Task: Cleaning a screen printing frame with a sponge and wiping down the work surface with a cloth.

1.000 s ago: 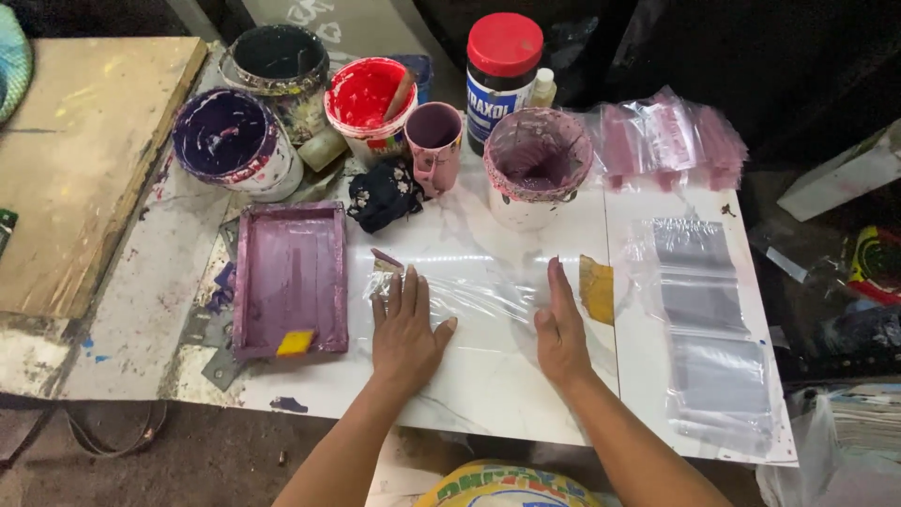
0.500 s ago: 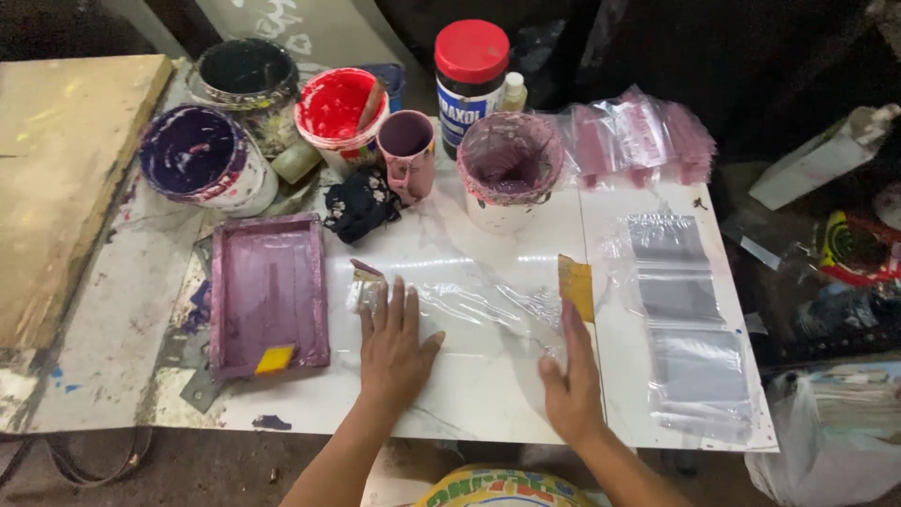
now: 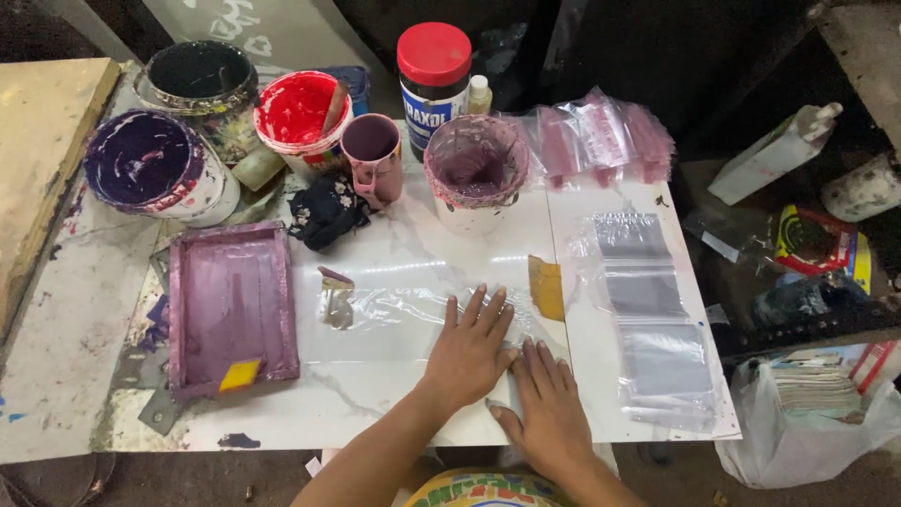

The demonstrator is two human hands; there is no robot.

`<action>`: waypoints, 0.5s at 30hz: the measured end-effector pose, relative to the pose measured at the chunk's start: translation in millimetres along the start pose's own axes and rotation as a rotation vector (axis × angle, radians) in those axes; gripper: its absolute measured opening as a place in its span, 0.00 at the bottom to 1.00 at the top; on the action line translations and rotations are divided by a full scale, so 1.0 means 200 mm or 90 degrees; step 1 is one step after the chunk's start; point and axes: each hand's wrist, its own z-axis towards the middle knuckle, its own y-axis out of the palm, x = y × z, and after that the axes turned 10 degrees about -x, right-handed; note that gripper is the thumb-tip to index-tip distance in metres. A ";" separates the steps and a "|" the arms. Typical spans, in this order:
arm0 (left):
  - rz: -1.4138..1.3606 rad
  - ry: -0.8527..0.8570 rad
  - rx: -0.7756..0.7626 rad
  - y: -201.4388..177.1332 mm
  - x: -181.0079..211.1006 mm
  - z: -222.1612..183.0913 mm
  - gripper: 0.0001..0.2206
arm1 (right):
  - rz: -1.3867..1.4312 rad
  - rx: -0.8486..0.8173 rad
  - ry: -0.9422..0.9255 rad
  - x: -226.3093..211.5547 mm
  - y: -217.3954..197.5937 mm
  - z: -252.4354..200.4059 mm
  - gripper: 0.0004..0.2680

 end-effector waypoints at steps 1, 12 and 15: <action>-0.001 0.001 0.000 0.00 0.00 0.00 0.27 | -0.001 0.000 0.001 0.00 -0.01 0.00 0.29; -0.022 -0.007 -0.045 -0.02 0.00 0.00 0.28 | 0.001 0.011 0.006 -0.01 -0.02 -0.01 0.30; -0.029 -0.008 -0.050 -0.02 0.00 0.00 0.28 | 0.013 0.001 0.011 -0.02 -0.03 0.00 0.29</action>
